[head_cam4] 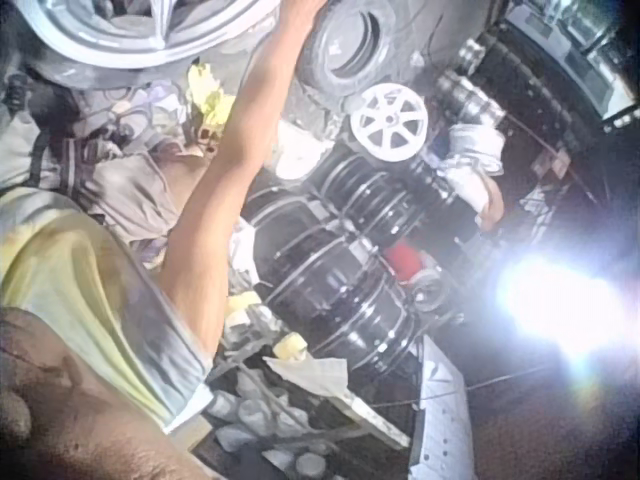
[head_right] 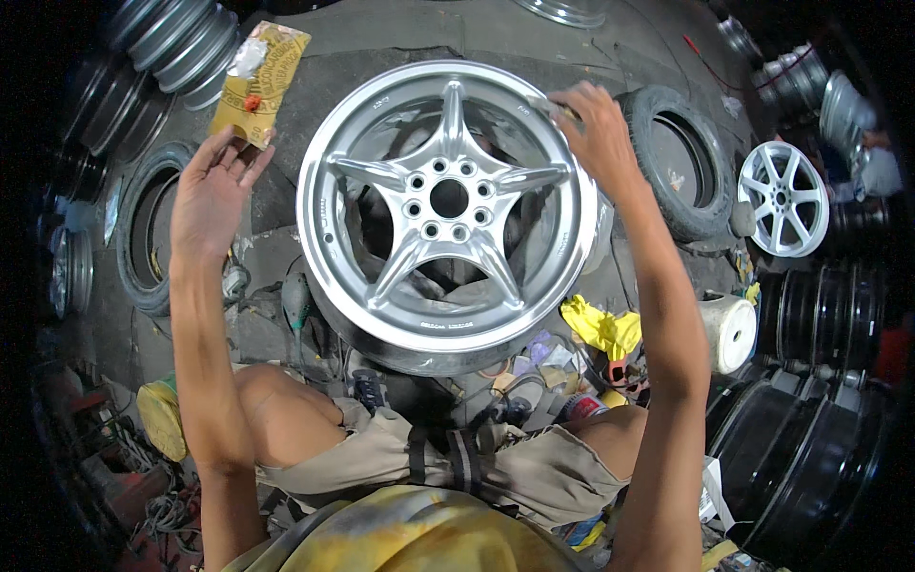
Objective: The person sits on the floor and uses a sanding block to polish the surface of a silver car wheel. They repeatedly rub the block along the rim and spokes of the wheel, rotating it to access different areas. Another person is visible in the background working on a separate wheel.
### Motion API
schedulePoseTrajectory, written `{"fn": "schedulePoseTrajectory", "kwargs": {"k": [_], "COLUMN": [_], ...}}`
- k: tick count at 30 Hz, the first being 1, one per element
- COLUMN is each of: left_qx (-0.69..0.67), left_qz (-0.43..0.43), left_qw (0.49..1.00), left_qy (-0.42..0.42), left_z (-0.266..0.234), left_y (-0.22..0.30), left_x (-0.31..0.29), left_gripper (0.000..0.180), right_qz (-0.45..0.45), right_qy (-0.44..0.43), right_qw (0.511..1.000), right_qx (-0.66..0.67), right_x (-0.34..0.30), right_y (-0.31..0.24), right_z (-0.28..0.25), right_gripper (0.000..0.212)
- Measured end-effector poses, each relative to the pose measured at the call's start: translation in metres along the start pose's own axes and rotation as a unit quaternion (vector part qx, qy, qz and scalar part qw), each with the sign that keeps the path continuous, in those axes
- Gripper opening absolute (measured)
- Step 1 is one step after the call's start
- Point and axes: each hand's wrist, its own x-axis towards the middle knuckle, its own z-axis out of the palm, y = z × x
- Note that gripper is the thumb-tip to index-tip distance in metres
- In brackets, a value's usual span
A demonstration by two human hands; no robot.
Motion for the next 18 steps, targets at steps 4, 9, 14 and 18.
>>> {"fn": "schedulePoseTrajectory", "kwargs": {"k": [4, 9, 14, 18], "left_qx": [0.044, 0.055, 0.055, 0.049], "left_qz": [0.012, 0.018, 0.022, 0.020], "left_qw": [0.999, 0.998, 0.998, 0.999], "left_qy": [0.002, -0.005, 0.000, -0.004], "left_z": [0.000, 0.000, 0.000, 0.000], "left_y": [-0.003, -0.003, -0.005, -0.003], "left_x": [-0.003, 0.000, 0.003, 0.003], "left_gripper": [0.041, 0.041, 0.042, 0.041], "right_qz": [-0.083, -0.155, -0.147, -0.166], "right_qy": [-0.013, -0.017, -0.062, -0.055], "right_qw": [0.990, 0.976, 0.971, 0.966], "right_qx": [-0.111, -0.153, -0.179, -0.188], "right_x": [0.035, 0.061, 0.073, 0.077], "right_y": [0.022, 0.029, 0.023, 0.024], "right_z": [0.009, 0.012, 0.007, 0.010], "right_gripper": [0.029, 0.032, 0.031, 0.031]}}
